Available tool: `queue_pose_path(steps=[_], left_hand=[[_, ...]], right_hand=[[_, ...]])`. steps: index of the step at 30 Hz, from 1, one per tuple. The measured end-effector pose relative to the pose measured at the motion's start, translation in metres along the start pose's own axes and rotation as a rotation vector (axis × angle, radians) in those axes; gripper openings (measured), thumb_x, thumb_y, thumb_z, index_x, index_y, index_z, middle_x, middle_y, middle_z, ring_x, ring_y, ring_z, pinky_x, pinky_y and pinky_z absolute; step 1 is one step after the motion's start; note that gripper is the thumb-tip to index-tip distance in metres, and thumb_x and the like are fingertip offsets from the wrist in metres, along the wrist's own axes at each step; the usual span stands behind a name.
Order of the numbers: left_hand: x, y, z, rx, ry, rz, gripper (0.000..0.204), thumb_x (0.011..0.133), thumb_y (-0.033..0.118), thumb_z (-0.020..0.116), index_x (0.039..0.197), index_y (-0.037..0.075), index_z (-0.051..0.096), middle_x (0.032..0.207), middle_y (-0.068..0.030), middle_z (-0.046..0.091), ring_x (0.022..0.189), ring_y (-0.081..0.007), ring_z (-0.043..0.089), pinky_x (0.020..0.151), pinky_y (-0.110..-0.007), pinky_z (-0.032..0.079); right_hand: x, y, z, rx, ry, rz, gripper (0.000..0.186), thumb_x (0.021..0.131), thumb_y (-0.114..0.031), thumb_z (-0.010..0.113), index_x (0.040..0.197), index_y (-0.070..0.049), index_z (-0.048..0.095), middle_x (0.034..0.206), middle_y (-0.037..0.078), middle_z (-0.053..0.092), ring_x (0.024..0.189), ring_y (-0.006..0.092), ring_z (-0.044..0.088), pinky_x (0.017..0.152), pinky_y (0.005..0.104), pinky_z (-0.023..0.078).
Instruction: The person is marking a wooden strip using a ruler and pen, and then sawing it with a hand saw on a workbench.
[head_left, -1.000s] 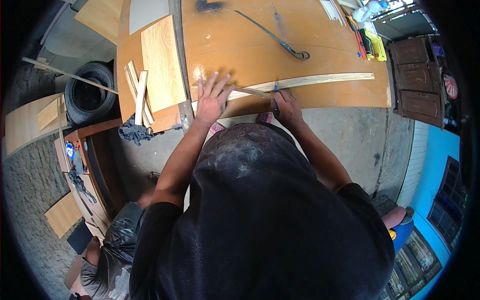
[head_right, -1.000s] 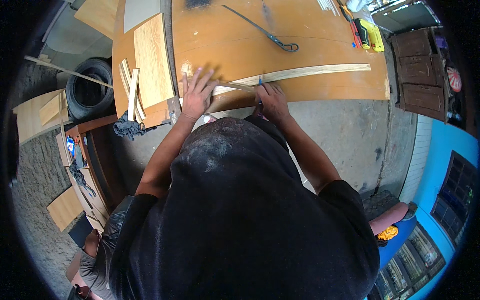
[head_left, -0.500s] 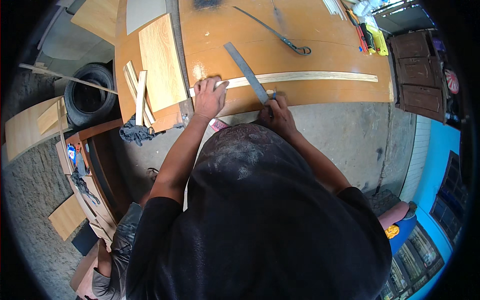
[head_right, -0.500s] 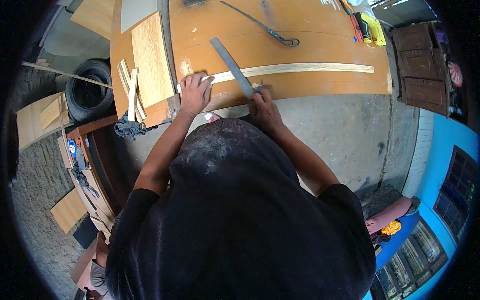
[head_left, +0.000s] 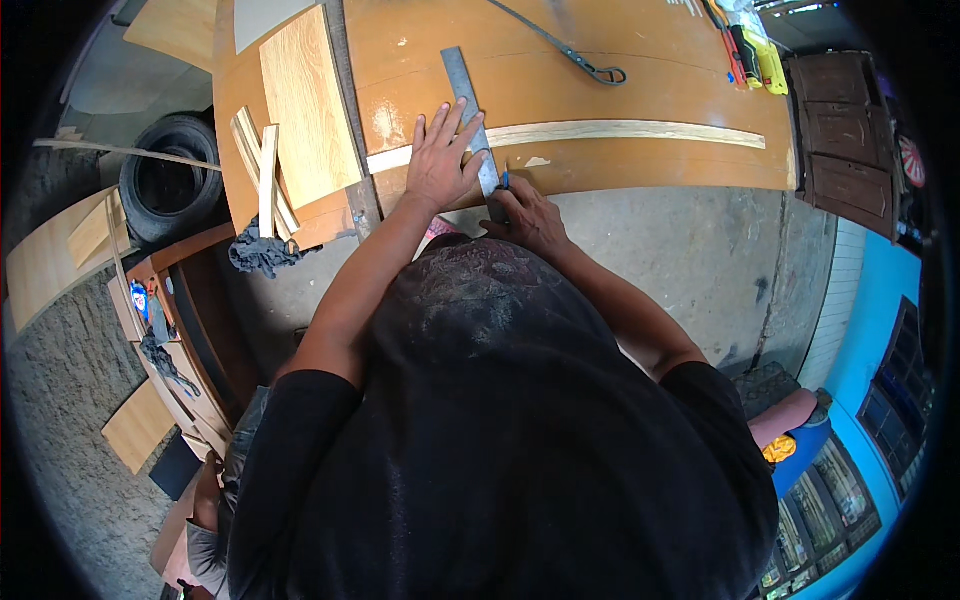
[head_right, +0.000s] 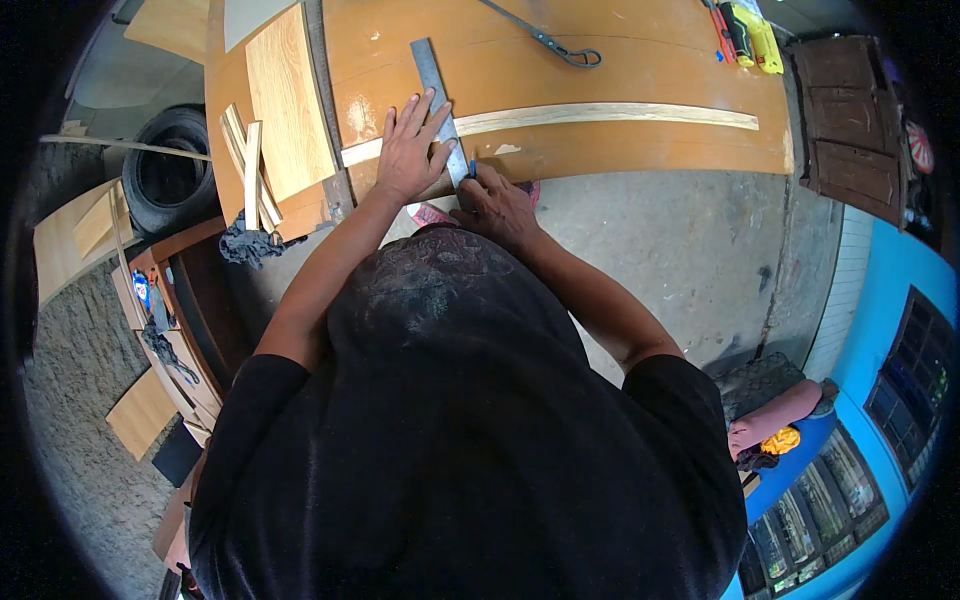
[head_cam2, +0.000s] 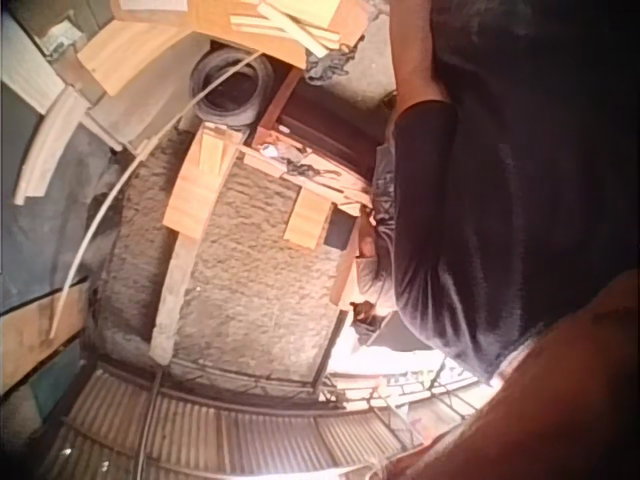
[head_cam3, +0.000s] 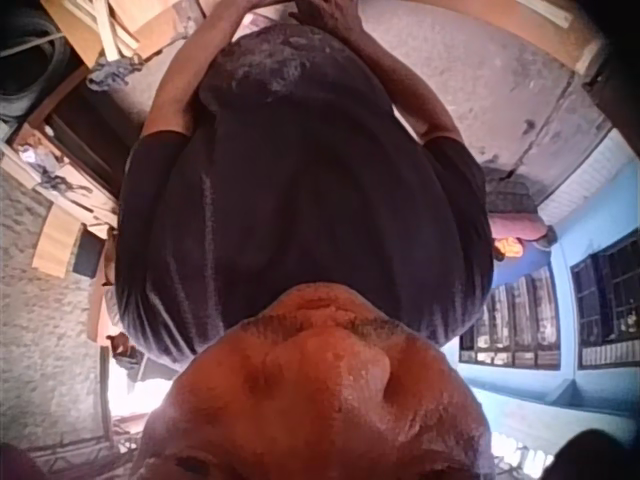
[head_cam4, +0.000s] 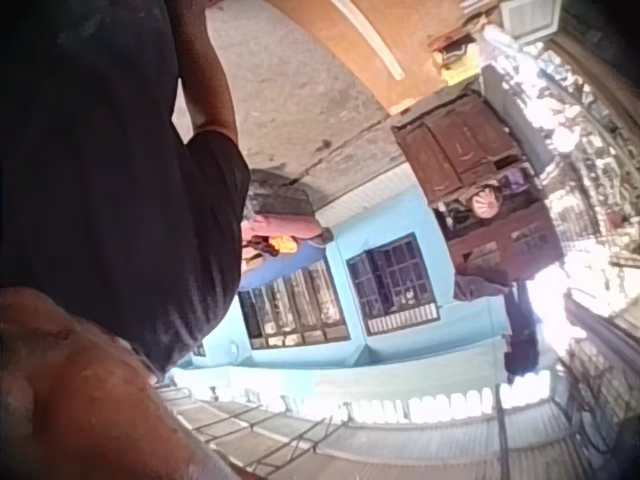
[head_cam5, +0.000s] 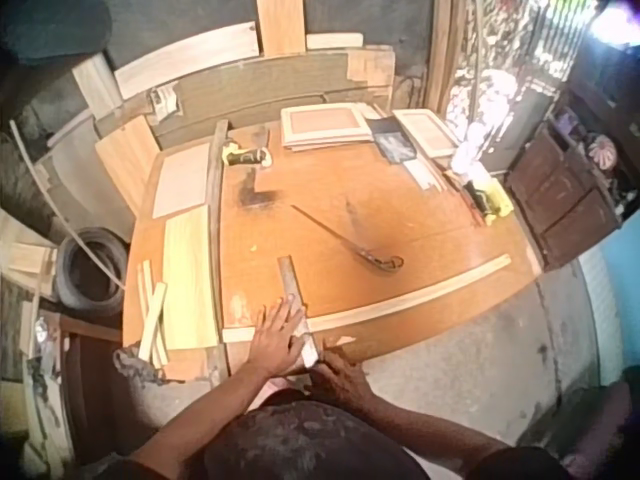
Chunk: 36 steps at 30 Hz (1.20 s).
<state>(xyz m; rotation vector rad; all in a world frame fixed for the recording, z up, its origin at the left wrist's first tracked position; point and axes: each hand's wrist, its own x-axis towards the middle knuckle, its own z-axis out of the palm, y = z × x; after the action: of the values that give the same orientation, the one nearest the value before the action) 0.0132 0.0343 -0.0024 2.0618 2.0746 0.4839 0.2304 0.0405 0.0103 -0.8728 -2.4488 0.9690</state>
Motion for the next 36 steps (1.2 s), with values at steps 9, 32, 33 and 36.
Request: queue_pose_path(steps=[9, 32, 33, 36], left_hand=[[0.006, 0.006, 0.008, 0.085, -0.011, -0.085, 0.066, 0.093, 0.058, 0.056, 0.152, 0.030, 0.043, 0.161, -0.0088, 0.034, 0.150, -0.0311, 0.028, 0.121, -0.059, 0.013], [0.007, 0.005, 0.010, 0.058, -0.019, -0.102, 0.066, 0.092, 0.056, 0.060, 0.150, 0.026, 0.048, 0.158, -0.0076, 0.040, 0.150, -0.0320, 0.027, 0.121, -0.060, 0.010], [0.007, 0.005, 0.009, 0.056, -0.017, -0.102, 0.066, 0.092, 0.056, 0.059, 0.150, 0.026, 0.048, 0.158, -0.0078, 0.040, 0.150, -0.0321, 0.027, 0.121, -0.060, 0.010], [0.007, 0.005, 0.010, 0.055, -0.015, -0.101, 0.066, 0.092, 0.056, 0.059, 0.150, 0.027, 0.048, 0.158, -0.0081, 0.040, 0.150, -0.0320, 0.028, 0.121, -0.060, 0.010]], right_hand=[[-0.004, 0.000, -0.003, -0.027, -0.027, 0.025, 0.044, 0.079, -0.036, 0.079, 0.109, -0.010, 0.060, 0.112, 0.017, 0.053, 0.102, 0.0369, 0.062, 0.080, 0.0447, 0.054], [-0.005, -0.002, -0.017, -0.010, -0.125, 0.031, 0.047, 0.078, -0.038, 0.080, 0.109, -0.010, 0.059, 0.120, 0.016, 0.053, 0.111, 0.0355, 0.059, 0.085, 0.0444, 0.054], [-0.005, -0.001, -0.016, -0.016, -0.140, 0.039, 0.048, 0.078, -0.039, 0.080, 0.110, -0.010, 0.059, 0.121, 0.016, 0.053, 0.111, 0.0356, 0.059, 0.085, 0.0446, 0.054], [-0.006, 0.002, -0.014, -0.009, -0.150, 0.042, 0.048, 0.078, -0.039, 0.080, 0.110, -0.010, 0.059, 0.122, 0.016, 0.052, 0.111, 0.0357, 0.060, 0.085, 0.0450, 0.054]])
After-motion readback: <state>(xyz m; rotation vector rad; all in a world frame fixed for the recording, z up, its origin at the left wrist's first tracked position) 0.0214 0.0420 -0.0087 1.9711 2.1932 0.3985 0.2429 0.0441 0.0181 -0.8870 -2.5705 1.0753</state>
